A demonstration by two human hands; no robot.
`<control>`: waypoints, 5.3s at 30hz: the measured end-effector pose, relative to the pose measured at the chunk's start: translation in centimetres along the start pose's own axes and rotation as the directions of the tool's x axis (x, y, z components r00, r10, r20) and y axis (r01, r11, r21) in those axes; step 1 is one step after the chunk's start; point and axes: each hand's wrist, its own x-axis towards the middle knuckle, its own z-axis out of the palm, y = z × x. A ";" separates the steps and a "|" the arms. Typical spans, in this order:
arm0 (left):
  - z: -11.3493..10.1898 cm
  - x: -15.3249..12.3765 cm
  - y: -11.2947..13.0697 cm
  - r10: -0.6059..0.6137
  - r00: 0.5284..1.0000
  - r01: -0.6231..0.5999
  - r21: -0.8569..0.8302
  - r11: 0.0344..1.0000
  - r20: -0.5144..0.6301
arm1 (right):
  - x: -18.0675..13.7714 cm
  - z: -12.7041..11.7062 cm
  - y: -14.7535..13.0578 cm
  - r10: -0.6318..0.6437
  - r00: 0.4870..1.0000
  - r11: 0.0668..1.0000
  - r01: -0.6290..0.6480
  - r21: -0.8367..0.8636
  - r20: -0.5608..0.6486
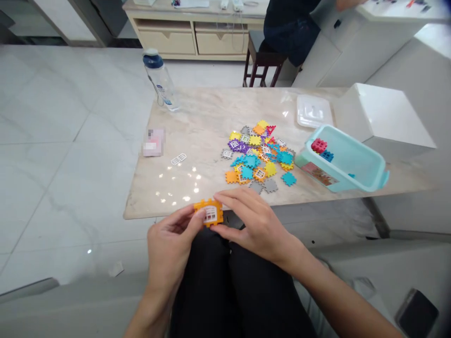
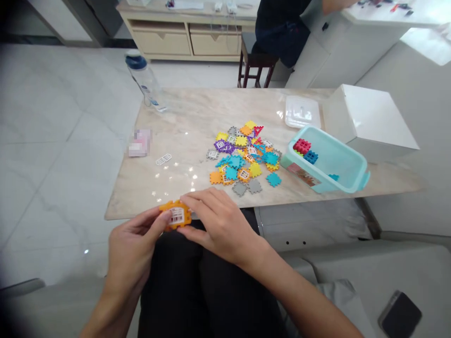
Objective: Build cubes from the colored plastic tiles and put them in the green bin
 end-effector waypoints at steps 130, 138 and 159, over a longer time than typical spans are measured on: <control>1.8 -2.2 -3.1 0.190 0.833 -0.492 0.539 0.683 0.520 | -6.7 -0.9 7.9 0.427 0.901 0.801 -0.338 0.494 -0.076; -0.5 -7.6 1.1 0.424 0.787 -0.617 0.606 0.503 0.449 | -10.6 -5.4 -3.1 0.401 0.916 0.915 -0.400 -0.054 0.010; -3.8 -9.3 -2.6 0.686 0.650 -0.705 0.598 0.382 0.328 | -12.1 -5.8 8.8 0.597 0.739 0.755 -0.649 -0.091 -0.313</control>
